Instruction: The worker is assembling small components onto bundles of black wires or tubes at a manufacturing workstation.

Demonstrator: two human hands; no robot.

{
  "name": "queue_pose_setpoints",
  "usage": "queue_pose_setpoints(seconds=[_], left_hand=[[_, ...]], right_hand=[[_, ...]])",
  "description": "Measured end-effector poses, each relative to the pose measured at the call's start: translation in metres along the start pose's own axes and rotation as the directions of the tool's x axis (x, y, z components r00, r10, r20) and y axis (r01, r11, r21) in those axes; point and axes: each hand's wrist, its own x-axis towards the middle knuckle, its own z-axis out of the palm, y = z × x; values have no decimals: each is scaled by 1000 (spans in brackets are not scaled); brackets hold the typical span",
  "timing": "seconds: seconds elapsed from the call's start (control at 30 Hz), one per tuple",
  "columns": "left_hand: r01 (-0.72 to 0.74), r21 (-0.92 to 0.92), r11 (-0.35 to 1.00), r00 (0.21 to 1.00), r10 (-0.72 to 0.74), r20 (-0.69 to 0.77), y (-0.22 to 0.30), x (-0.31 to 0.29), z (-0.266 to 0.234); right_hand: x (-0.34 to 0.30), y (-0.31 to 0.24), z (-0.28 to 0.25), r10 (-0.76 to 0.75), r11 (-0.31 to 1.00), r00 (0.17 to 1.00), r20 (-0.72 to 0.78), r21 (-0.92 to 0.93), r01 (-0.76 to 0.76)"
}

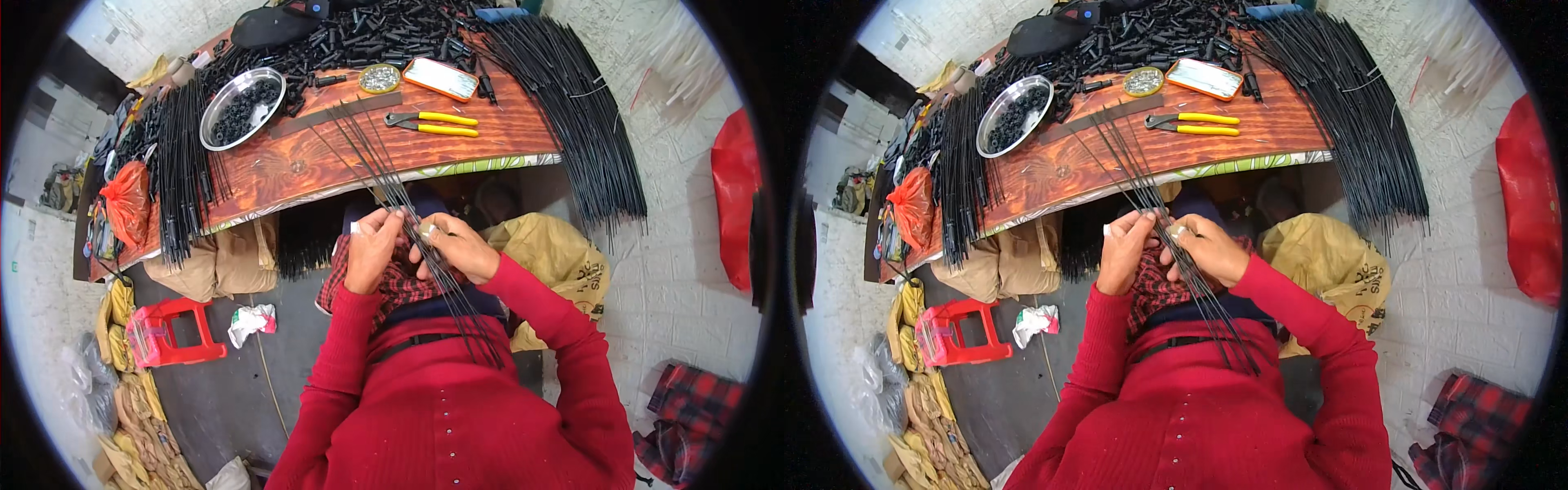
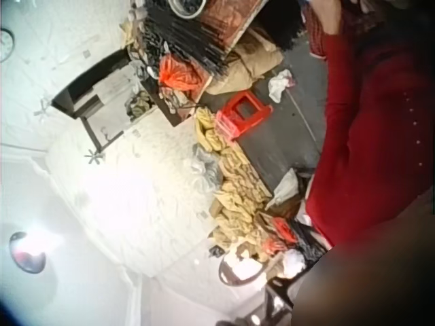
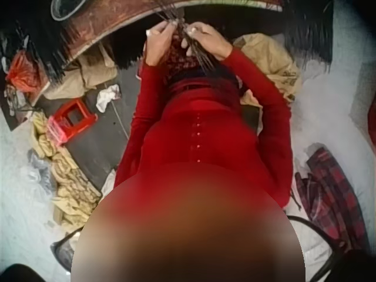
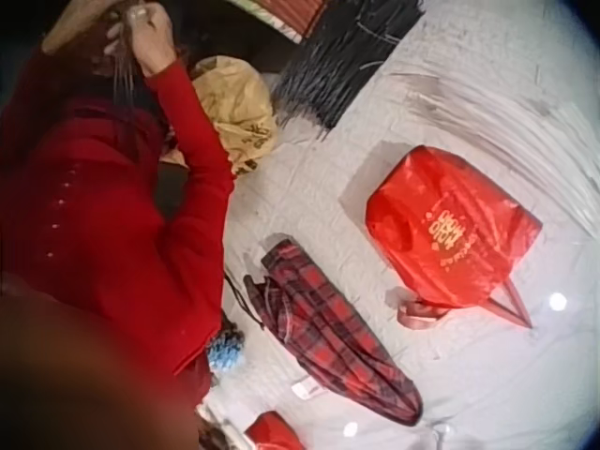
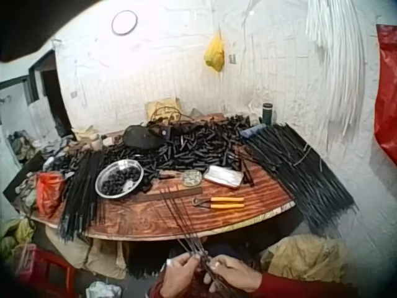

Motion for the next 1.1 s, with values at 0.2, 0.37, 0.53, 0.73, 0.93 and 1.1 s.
queue_pose_setpoints(seconds=[0.2,0.37,0.53,0.73,0.93,1.1], left_hand=[[74,-45,996,997,-74,10,-15,12,-6],[141,-141,980,990,-136,50,-15,15,-11],[165,-172,971,986,-160,44,-19,18,-11],[202,-196,960,979,-195,54,-15,16,-7],[181,-270,946,978,-145,147,-13,12,-4],[196,-269,943,975,-160,152,-18,13,-9]], right_hand=[[20,17,-14,65,997,997,-34,40,-63],[24,16,-16,-30,1000,996,-87,-10,29],[26,9,-27,-228,893,963,-144,-425,148],[30,-3,-42,-205,908,962,-178,-401,119],[30,20,-24,-182,952,975,-129,-270,142],[28,18,-17,-138,971,976,-168,-218,99]])
